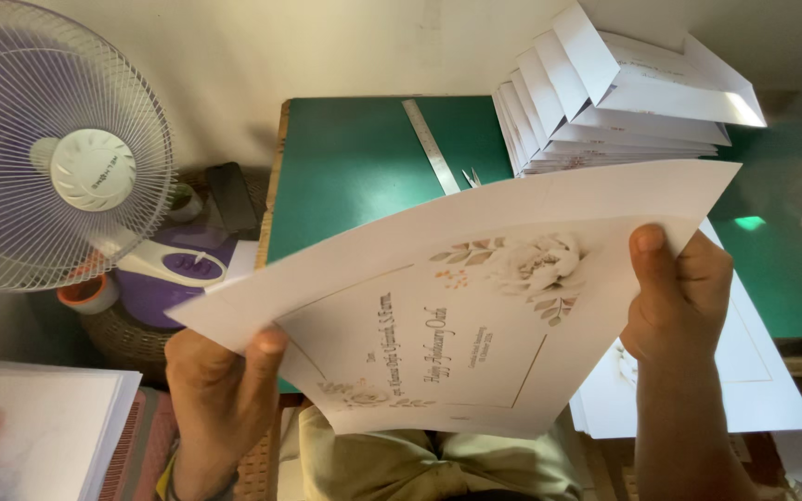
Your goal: The person folds printed invitation cards, measures them with a ruler, applies adhesive tape to the edges, and stacks the finished cards. They handle multiple cards, using scissors to cut tape and a ruler to align folds.
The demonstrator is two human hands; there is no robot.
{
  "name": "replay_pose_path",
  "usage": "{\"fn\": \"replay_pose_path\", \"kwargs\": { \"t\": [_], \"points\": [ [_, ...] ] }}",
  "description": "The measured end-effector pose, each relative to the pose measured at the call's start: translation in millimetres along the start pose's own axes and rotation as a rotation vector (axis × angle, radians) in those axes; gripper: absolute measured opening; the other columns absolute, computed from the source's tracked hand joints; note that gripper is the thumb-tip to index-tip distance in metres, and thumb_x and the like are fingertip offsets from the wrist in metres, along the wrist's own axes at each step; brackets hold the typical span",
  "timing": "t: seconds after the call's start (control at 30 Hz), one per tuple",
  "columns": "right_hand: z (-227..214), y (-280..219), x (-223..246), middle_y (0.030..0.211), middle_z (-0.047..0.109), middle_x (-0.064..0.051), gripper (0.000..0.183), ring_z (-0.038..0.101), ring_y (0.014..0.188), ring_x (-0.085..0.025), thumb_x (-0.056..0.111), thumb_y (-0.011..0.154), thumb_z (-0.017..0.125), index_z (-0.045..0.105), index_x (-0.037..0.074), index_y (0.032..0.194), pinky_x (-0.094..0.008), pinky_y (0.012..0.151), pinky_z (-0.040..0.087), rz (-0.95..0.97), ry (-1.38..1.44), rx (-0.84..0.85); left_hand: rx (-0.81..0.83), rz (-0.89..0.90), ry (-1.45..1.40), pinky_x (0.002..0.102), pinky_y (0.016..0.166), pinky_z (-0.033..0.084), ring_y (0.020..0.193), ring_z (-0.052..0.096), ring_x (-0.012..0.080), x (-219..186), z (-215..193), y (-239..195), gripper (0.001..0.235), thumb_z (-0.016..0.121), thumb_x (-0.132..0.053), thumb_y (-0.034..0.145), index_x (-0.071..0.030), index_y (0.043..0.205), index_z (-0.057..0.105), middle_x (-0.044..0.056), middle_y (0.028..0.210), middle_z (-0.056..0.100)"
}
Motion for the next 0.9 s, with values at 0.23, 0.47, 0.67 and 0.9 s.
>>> {"fn": "replay_pose_path", "kwargs": {
  "t": [0.23,0.47,0.67,0.9],
  "points": [
    [-34,-15,-24,0.077,0.056,0.004,0.033,0.047,0.070,-0.001,0.026,0.119,0.066,0.063,-0.004,0.103,-0.021,0.068,0.043,0.000,0.090,0.051,-0.131,-0.043,-0.145,0.021,0.075,0.051,0.083,0.064,0.0059,3,7,-12,0.013,0.073,-0.005,0.098,0.005,0.105,0.071,0.004,0.093,0.075],
    [-48,-27,-32,0.080,0.063,-0.004,0.040,0.055,0.070,-0.008,0.026,0.120,0.069,0.063,-0.004,0.093,-0.023,0.063,0.047,0.005,0.129,-0.015,-0.122,-0.040,-0.197,0.025,0.095,0.054,0.105,0.066,0.0128,-14,17,-5,0.053,0.066,-0.002,0.101,0.008,0.146,0.039,0.015,0.120,0.067],
    [-10,-7,6,0.091,0.072,-0.011,0.043,0.069,0.069,-0.012,0.036,0.114,0.060,0.067,-0.001,0.095,-0.025,0.057,0.056,-0.153,0.009,0.071,-0.074,-0.048,-0.366,0.024,0.086,0.054,0.094,0.068,0.0129,-26,14,-2,0.054,0.052,-0.026,0.108,0.004,0.148,0.029,0.015,0.108,0.072],
    [-9,-7,13,0.084,0.072,-0.013,0.043,0.065,0.066,-0.011,0.032,0.116,0.062,0.069,-0.006,0.096,-0.022,0.059,0.052,-0.049,-0.043,0.031,-0.147,-0.144,-0.110,0.021,0.069,0.047,0.075,0.058,0.0061,-9,2,-10,0.041,0.044,-0.030,0.117,0.001,0.102,0.065,0.008,0.085,0.069]
  ]
}}
Point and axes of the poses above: each hand's wrist, its own y-axis towards the middle knuckle, its own z-axis out of the palm, x = y × z, the point moved 1 cm from there along y, towards the middle knuckle
